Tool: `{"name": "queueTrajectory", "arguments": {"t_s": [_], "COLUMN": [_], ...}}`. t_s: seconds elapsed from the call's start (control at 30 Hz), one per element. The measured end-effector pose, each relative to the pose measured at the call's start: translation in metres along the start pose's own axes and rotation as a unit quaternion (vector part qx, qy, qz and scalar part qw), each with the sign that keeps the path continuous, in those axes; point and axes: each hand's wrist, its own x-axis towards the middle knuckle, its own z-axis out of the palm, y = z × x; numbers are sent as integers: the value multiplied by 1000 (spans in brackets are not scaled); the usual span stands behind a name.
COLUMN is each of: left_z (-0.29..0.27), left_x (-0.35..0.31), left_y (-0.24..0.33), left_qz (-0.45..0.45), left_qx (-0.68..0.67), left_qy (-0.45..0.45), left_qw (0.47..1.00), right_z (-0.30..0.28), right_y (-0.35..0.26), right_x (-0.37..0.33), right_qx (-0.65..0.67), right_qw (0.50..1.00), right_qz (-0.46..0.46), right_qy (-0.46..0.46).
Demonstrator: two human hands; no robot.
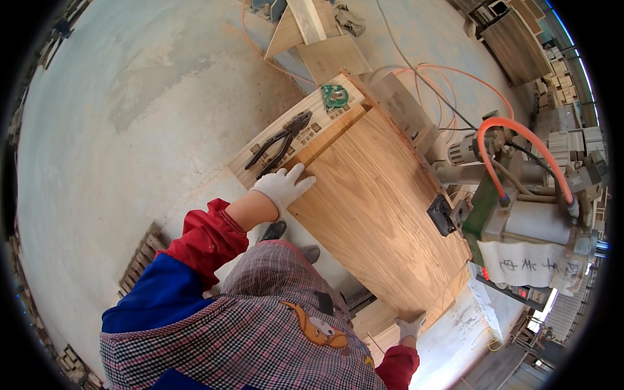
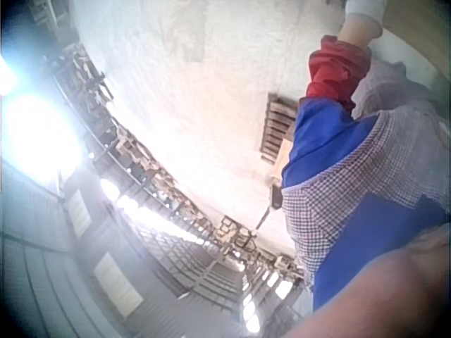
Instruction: The person picks up wooden boards, feeds them individually into a woodworking machine for processing, and luego stacks the processed boards onto a pallet.
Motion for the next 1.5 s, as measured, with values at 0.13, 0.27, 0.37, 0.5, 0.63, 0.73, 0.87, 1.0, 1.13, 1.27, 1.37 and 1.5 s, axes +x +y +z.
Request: {"name": "queueTrajectory", "arguments": {"t_s": [0.13, 0.27, 0.37, 0.5, 0.63, 0.73, 0.87, 1.0, 1.13, 1.27, 1.37, 1.5], "left_z": [4, 8, 9, 8, 13, 49, 39, 55, 17, 15, 11, 7], "left_x": [1, 3, 4, 1, 4, 20, 34, 28, 8, -1, 5, 15], "left_y": [-2, -2, 3, 8, 9, 11, 23, 16, 32, 24, 38, 49], "left_qz": [2, 6, 4, 11, 5, -20, -195, -107, -24, -55, -37, -49], "left_qx": [2, 6, 29, 52, 84, 125, -66, 59, 184, 247, 262, 278], "left_qy": [3, 16, 19, 17, 33, 93, 53, 62, 56, 4, -13, -46], "left_qw": [1000, 1000, 999, 998, 996, 988, 977, 991, 981, 967, 964, 958], "right_z": [0, 2, -1, -2, 13, 42, 47, 39, 3, -17, -17, -31], "right_y": [1, 5, 0, 17, 47, 85, 65, 47, 12, -27, -6, -12], "right_x": [1, 4, 6, 23, 46, 74, 65, 39, 1, -19, -15, -29], "right_qx": [-5, -49, -90, -131, -103, 5, -61, -108, -139, -172, -165, -169], "right_qw": [1000, 999, 996, 991, 993, 996, 991, 977, 976, 980, 980, 982], "right_qz": [1, -2, 14, 20, -41, -63, -65, -121, -115, -48, -52, -31], "right_qy": [-5, 2, -5, -10, 43, 63, 99, 141, 123, 84, 96, 72]}}
